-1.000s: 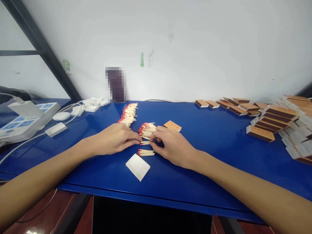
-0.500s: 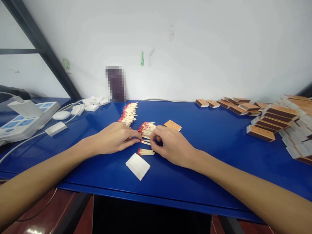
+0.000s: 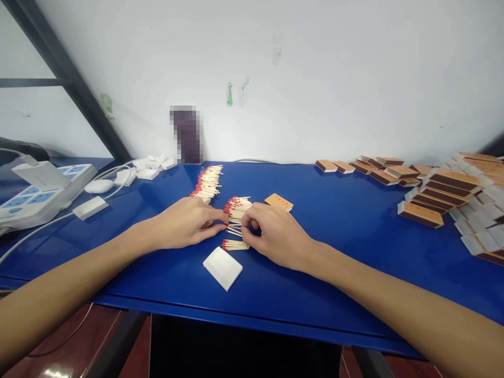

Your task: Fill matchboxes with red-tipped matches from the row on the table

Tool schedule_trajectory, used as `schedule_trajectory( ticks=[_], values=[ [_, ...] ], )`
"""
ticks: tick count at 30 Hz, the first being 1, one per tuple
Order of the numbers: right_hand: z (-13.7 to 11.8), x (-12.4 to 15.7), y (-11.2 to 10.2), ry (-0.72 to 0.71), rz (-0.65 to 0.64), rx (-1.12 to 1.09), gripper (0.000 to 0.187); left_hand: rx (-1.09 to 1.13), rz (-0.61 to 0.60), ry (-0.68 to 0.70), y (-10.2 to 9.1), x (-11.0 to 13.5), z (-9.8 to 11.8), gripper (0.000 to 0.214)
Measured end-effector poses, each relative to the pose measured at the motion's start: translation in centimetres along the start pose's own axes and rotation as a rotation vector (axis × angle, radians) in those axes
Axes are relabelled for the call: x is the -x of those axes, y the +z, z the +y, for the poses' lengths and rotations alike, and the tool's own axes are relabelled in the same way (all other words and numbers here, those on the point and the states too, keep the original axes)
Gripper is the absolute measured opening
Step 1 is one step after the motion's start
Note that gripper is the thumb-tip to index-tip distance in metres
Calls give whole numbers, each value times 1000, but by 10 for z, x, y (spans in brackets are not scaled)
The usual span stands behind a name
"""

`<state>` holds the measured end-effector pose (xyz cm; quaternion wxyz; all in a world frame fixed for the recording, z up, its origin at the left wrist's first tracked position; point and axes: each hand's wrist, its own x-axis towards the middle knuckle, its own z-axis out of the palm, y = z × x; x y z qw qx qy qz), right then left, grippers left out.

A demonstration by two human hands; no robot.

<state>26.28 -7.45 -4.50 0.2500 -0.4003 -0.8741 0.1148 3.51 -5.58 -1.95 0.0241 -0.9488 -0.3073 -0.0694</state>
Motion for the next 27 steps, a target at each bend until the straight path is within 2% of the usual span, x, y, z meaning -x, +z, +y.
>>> schedule_trajectory(
  ticks=[15, 21, 27],
  values=[
    [-9, 0, 2, 73, -40, -41, 14, 13, -1, 25, -2, 1, 1, 20],
    [-9, 0, 1, 73, -14, -40, 17, 7, -9, 28, -3, 1, 2, 20],
    [-8, 0, 0, 58, -10, -47, 5, 23, -27, 38, -3, 1, 2, 21]
  ],
)
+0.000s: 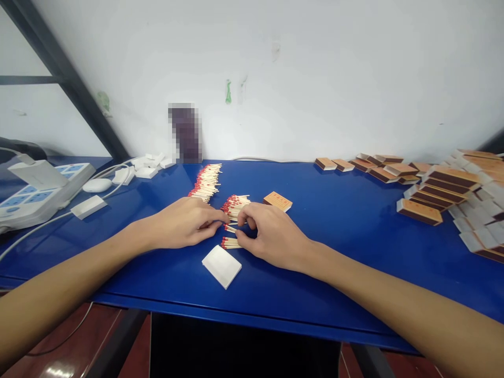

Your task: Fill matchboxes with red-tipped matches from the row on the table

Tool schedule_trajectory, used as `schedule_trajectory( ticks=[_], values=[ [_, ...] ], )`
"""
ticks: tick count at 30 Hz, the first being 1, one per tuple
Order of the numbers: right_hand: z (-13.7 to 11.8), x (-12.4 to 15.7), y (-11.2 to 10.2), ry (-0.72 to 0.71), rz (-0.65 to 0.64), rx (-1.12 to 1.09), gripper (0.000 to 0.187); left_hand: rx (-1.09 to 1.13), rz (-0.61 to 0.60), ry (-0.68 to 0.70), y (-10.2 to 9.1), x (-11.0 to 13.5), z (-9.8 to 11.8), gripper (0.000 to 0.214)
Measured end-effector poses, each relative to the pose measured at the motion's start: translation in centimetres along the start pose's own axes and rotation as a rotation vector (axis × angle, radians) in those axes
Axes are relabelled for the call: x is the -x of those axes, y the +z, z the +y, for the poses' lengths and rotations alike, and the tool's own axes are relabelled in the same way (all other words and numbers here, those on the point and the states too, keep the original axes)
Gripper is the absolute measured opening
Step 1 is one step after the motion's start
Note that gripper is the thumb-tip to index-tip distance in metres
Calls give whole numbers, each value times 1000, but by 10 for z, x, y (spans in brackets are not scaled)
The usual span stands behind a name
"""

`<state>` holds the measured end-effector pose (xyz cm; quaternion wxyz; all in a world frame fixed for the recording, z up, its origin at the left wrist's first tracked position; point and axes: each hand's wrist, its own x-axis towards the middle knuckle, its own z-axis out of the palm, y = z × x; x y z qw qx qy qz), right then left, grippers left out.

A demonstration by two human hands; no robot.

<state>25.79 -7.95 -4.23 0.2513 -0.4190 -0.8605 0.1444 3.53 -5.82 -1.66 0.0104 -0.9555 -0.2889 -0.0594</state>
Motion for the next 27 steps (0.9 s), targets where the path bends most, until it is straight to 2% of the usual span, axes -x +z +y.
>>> schedule_trajectory(
  ticks=[8, 17, 27],
  values=[
    [1, -1, -5, 30, -22, -108, 3, 24, 22, 44, 0, 1, -1, 20],
    [10, 0, -18, -63, -176, -155, 17, 2, 11, 33, 2, 1, -2, 21],
    [10, 3, -14, -84, -165, -176, 15, 30, 8, 29, 0, 1, -1, 20]
  ],
)
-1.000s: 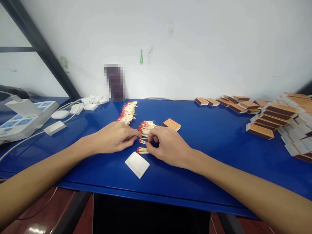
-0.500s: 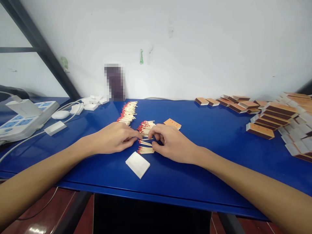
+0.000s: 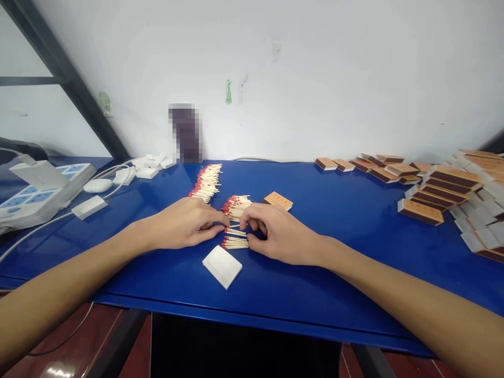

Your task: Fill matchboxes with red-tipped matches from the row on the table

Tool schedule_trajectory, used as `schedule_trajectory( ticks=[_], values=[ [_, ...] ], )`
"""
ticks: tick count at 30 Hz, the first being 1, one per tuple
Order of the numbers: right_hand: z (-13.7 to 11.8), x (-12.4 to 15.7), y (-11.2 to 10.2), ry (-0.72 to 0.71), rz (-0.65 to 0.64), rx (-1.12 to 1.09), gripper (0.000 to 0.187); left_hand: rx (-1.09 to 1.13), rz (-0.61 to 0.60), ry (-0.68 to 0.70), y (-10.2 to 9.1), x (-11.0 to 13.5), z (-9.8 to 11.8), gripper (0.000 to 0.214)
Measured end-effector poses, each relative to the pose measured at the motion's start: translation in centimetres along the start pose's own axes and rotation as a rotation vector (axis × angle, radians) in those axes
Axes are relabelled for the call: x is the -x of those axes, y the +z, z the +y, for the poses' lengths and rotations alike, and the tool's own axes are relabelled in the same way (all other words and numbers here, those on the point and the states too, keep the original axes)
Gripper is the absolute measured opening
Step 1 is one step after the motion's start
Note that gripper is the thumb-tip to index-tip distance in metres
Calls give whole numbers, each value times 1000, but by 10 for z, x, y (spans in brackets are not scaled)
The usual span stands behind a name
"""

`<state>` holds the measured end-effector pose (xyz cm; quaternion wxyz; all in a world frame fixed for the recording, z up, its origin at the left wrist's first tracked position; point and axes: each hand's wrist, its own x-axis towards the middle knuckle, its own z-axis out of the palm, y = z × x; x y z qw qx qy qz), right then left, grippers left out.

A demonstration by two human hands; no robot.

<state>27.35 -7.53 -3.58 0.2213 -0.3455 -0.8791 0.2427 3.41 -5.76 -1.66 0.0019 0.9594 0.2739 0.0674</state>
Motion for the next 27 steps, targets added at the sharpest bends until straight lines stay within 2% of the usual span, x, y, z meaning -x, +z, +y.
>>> schedule_trajectory(
  ticks=[7, 22, 27],
  values=[
    [0, 1, 1, 26, 39, 18, 14, -11, -18, -13, 0, 0, 0, 20],
    [0, -3, 1, 38, 28, 45, 12, 23, -9, 0, -2, 0, 3, 18],
    [1, -4, 2, 47, 69, 48, 14, 35, -23, -15, -1, -1, 3, 20]
  ],
)
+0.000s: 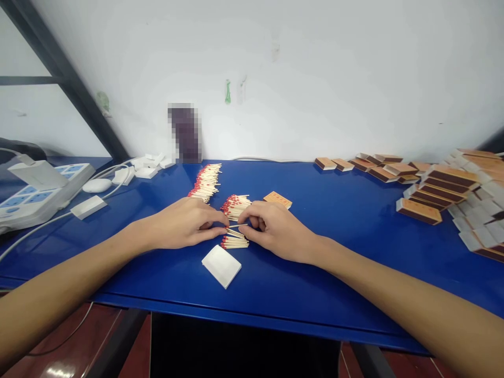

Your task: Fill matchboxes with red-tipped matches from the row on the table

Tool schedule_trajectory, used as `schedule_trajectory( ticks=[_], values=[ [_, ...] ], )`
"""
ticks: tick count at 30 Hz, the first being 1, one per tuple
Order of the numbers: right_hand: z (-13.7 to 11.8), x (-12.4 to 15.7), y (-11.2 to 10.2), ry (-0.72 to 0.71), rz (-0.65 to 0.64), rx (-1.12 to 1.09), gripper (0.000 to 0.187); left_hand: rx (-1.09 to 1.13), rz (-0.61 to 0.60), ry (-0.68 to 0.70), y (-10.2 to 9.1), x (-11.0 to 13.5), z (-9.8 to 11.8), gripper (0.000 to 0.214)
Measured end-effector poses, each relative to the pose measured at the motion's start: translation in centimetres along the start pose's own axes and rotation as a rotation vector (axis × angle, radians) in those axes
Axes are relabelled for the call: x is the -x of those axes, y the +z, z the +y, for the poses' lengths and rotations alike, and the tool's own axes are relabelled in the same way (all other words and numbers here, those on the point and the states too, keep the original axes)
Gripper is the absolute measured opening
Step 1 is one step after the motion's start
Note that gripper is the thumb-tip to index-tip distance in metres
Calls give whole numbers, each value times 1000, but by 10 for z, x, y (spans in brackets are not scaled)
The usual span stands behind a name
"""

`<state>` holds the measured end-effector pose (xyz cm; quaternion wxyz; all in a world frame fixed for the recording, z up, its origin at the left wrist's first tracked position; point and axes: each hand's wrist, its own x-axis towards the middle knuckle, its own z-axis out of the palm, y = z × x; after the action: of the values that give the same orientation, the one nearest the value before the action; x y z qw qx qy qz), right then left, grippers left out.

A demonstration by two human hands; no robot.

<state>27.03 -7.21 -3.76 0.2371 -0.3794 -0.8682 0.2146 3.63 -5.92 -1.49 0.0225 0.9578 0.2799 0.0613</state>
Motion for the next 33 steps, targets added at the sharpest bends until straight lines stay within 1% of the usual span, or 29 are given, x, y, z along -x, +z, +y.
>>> schedule_trajectory(
  ticks=[4, 11, 16, 21, 24, 27, 33],
  values=[
    [0, -1, 1, 1, -3, -6, 14, 1, 4, -9, 1, -1, 0, 19],
    [-3, 0, 0, -6, 5, -5, 16, -11, 45, -19, 5, -3, 1, 15],
    [-2, -1, 2, -31, 20, 1, 14, -34, 61, -22, 5, -4, 3, 18],
    [-1, -1, 1, -17, 11, -4, 14, -49, 59, -17, 3, -2, 2, 25],
    [-2, -1, 0, -15, 12, -2, 14, -65, 81, -43, 1, -1, 0, 26],
    [-3, 0, 0, -5, 19, 5, 14, -90, 98, -95, 1, -1, -3, 22],
    [-3, 0, 0, -26, -5, -2, 15, -127, 77, -116, 2, 0, -5, 19]
  ],
)
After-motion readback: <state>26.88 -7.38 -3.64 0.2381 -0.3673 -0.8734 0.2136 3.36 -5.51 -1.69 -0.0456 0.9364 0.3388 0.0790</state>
